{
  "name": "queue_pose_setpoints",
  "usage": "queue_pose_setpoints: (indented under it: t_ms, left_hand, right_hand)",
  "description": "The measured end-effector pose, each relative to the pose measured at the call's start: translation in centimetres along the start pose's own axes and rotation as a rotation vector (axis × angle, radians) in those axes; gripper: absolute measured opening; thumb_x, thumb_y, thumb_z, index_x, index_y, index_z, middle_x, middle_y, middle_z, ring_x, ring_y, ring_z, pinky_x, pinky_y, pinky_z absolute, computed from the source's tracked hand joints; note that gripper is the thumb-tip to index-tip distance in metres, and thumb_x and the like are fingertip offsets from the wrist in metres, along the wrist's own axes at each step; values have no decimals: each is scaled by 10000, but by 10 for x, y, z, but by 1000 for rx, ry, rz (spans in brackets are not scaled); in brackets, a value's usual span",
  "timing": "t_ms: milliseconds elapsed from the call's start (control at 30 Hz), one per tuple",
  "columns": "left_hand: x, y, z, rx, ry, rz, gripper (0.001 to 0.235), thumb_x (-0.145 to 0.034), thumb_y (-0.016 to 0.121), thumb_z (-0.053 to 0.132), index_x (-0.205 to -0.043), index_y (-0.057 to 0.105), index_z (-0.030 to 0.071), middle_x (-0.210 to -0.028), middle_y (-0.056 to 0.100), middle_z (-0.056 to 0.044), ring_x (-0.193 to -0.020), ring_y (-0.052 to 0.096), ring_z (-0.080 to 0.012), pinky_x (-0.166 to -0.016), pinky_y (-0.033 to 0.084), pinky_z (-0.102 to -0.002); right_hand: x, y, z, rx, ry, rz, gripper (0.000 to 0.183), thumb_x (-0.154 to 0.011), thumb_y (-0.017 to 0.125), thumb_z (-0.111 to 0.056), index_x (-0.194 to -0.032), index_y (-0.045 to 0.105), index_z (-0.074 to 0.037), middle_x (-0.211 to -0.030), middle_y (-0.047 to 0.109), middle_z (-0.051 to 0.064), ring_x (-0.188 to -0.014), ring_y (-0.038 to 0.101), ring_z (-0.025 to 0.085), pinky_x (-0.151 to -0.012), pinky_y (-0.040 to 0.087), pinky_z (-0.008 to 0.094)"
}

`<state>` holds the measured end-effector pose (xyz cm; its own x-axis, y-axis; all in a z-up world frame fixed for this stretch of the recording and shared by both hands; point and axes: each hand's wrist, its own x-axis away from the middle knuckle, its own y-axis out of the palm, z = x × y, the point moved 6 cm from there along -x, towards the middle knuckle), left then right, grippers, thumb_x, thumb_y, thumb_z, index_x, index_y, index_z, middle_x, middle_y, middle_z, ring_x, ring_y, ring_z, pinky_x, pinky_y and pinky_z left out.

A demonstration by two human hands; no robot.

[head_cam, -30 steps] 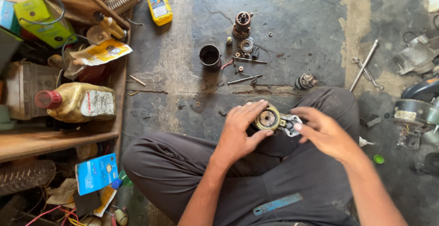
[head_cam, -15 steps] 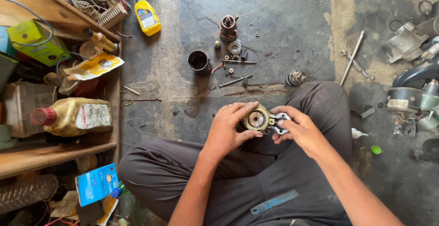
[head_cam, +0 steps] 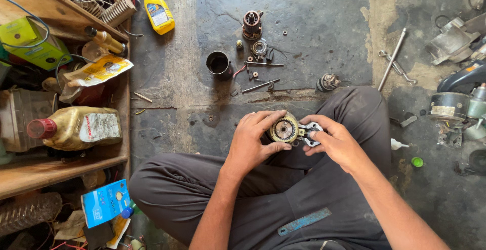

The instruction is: The person sits on the floor and assembles a small electric motor. They apply grease to internal components, insert a rotor, and fit a gear into the housing. The person handles various small parts and tools scattered on the floor.

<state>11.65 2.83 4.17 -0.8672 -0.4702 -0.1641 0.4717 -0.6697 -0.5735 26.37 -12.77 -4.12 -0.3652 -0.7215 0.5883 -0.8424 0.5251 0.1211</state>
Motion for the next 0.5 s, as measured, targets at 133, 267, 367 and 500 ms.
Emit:
queue_pose_setpoints:
  t_ms: [133,267,367,500]
  left_hand:
    - [2,2,-2,-6,14,-3,761,-666,887,403,-1343,657,141,-1251,701,-54,-1183,643,-302,-1100,427,-482]
    - [1,3,-4,-23,-16,-21,768,-666,885,408,-1352,654,150,-1256,697,-51,-1192,638,-298,-1126,413,-501]
    - [2,4,-5,-15,-11,-17,770,-670,884,412,-1356,649,153,-1284,691,-52,-1209,635,-299,-1126,408,-508]
    - [2,4,-6,-16,-6,-15,775,-671,884,407,-1361,643,149,-1304,685,-58,-1223,631,-302,-1130,402,-520]
  right_hand:
    - [-3,2,6,72,-44,41,347,-959,519,-24,-1286,635,-8,-985,661,143,-743,668,200,-636,598,344]
    - [-4,-4,-1,97,30,10,347,-944,524,-38,-1273,633,-42,-1030,685,95,-775,706,198,-659,618,334]
    - [-2,-6,-5,99,95,-6,343,-951,515,-63,-1272,637,-67,-1051,708,72,-795,726,191,-676,625,325]
    - [-4,1,-12,141,-4,-30,337,-931,556,-31,-1258,638,-37,-1040,679,71,-821,702,159,-678,641,333]
